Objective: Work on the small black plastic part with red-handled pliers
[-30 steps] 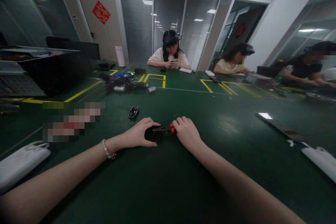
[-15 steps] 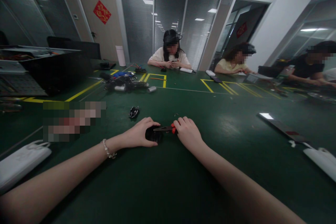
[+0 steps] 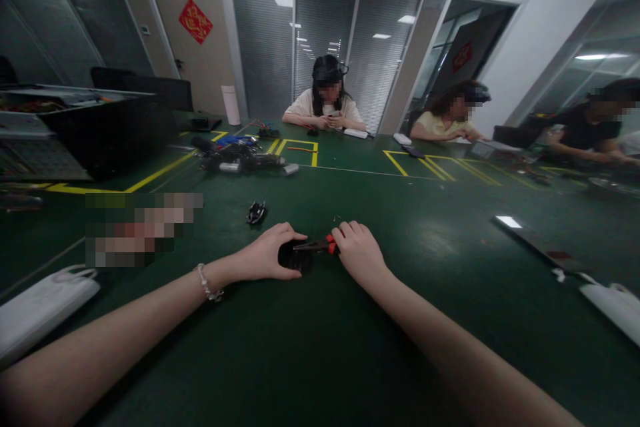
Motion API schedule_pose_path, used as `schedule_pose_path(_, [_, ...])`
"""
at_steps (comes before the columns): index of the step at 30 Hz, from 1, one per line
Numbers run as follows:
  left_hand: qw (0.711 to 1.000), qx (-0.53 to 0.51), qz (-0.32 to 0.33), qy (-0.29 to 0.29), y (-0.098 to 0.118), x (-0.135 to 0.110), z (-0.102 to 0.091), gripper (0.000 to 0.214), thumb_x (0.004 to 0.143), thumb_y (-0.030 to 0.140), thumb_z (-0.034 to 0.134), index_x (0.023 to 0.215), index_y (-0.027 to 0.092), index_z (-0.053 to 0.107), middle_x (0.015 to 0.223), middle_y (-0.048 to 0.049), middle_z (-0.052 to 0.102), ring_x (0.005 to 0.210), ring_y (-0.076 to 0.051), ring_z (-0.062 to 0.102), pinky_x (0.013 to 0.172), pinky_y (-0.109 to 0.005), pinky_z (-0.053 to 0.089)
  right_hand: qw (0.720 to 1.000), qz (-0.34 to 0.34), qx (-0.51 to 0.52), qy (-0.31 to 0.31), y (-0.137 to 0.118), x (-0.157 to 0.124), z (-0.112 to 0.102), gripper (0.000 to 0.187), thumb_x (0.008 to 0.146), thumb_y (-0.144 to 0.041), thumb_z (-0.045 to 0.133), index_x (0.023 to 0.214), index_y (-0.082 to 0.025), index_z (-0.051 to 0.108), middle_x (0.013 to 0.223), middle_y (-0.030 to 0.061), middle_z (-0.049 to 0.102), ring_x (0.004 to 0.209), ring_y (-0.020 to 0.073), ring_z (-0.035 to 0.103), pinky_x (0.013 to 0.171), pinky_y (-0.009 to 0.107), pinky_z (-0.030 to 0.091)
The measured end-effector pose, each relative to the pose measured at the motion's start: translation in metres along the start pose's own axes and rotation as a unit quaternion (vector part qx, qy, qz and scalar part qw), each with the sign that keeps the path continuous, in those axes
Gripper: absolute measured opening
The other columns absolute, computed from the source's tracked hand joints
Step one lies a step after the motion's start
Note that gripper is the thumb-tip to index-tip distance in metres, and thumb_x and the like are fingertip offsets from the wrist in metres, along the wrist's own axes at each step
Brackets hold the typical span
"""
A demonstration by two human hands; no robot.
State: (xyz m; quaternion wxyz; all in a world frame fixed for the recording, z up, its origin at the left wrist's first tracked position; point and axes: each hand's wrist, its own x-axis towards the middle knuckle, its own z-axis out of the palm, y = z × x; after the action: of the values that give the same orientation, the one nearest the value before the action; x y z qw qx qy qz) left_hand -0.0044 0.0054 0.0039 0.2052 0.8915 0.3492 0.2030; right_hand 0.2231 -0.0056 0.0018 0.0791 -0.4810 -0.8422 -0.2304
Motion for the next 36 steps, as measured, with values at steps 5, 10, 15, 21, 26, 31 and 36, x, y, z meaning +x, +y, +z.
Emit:
schedule_pose_path(5, [1.000, -0.005, 0.000, -0.005, -0.0011, 0.0001, -0.0006, 0.065, 0.062, 0.051, 0.065, 0.117, 0.023, 0.045, 0.099, -0.0050, 0.047, 0.091, -0.023, 0.047, 0.078, -0.034, 0.039, 1.000, 0.001, 0.010, 0.011, 0.0001, 0.0000, -0.0008, 0.031, 0.063, -0.009, 0.056, 0.094, -0.013, 0.055, 0.093, 0.0095, 0.055, 0.085, 0.0212, 0.048, 0.076, 0.033, 0.039])
schedule_pose_path(10, [1.000, -0.007, 0.000, -0.006, -0.0021, 0.0000, -0.0004, 0.065, 0.062, 0.050, 0.064, 0.117, 0.023, 0.045, 0.098, -0.0048, 0.047, 0.090, -0.023, 0.047, 0.078, -0.034, 0.039, 0.999, -0.006, 0.019, 0.028, 0.0001, -0.0006, 0.0017, 0.031, 0.064, -0.009, 0.055, 0.095, -0.013, 0.054, 0.094, 0.0102, 0.055, 0.088, 0.0221, 0.048, 0.079, 0.035, 0.038])
schedule_pose_path(15, [1.000, -0.012, 0.001, -0.010, -0.0030, 0.0002, 0.0004, 0.065, 0.062, 0.052, 0.064, 0.117, 0.023, 0.045, 0.098, -0.0043, 0.047, 0.089, -0.022, 0.047, 0.077, -0.034, 0.039, 0.999, -0.005, 0.024, 0.029, 0.0012, -0.0010, 0.0036, 0.032, 0.065, -0.009, 0.054, 0.096, -0.014, 0.054, 0.095, 0.0104, 0.055, 0.088, 0.0224, 0.049, 0.078, 0.036, 0.039])
schedule_pose_path(21, [1.000, -0.007, 0.003, -0.005, -0.0024, 0.0004, 0.0007, 0.064, 0.062, 0.051, 0.064, 0.117, 0.023, 0.045, 0.097, -0.0042, 0.047, 0.089, -0.022, 0.047, 0.077, -0.034, 0.039, 0.999, -0.007, 0.023, 0.021, 0.0010, -0.0004, 0.0030, 0.032, 0.065, -0.009, 0.054, 0.097, -0.014, 0.054, 0.095, 0.0100, 0.056, 0.088, 0.0223, 0.049, 0.077, 0.036, 0.039])
schedule_pose_path(26, [1.000, 0.002, 0.005, 0.000, -0.0020, 0.0002, 0.0011, 0.064, 0.062, 0.050, 0.065, 0.117, 0.023, 0.045, 0.097, -0.0048, 0.047, 0.090, -0.023, 0.046, 0.078, -0.035, 0.038, 1.000, -0.004, 0.028, 0.011, 0.0004, -0.0003, 0.0019, 0.031, 0.066, -0.007, 0.053, 0.095, -0.014, 0.054, 0.093, 0.0085, 0.057, 0.086, 0.0214, 0.049, 0.075, 0.035, 0.039])
schedule_pose_path(31, [1.000, 0.003, 0.006, -0.003, -0.0021, 0.0003, 0.0009, 0.064, 0.062, 0.050, 0.064, 0.116, 0.022, 0.045, 0.097, -0.0048, 0.047, 0.089, -0.022, 0.046, 0.078, -0.034, 0.039, 1.000, 0.000, 0.023, 0.014, 0.0004, -0.0003, 0.0009, 0.029, 0.065, -0.008, 0.054, 0.094, -0.013, 0.055, 0.092, 0.0089, 0.056, 0.085, 0.0214, 0.049, 0.074, 0.034, 0.039])
schedule_pose_path(36, [1.000, 0.001, 0.004, -0.008, -0.0016, 0.0000, -0.0003, 0.064, 0.062, 0.051, 0.064, 0.116, 0.022, 0.045, 0.097, -0.0048, 0.047, 0.090, -0.023, 0.046, 0.078, -0.034, 0.039, 0.999, 0.003, 0.026, 0.023, -0.0001, -0.0007, 0.0007, 0.031, 0.065, -0.009, 0.055, 0.096, -0.014, 0.054, 0.093, 0.0091, 0.056, 0.087, 0.0214, 0.048, 0.077, 0.035, 0.039])
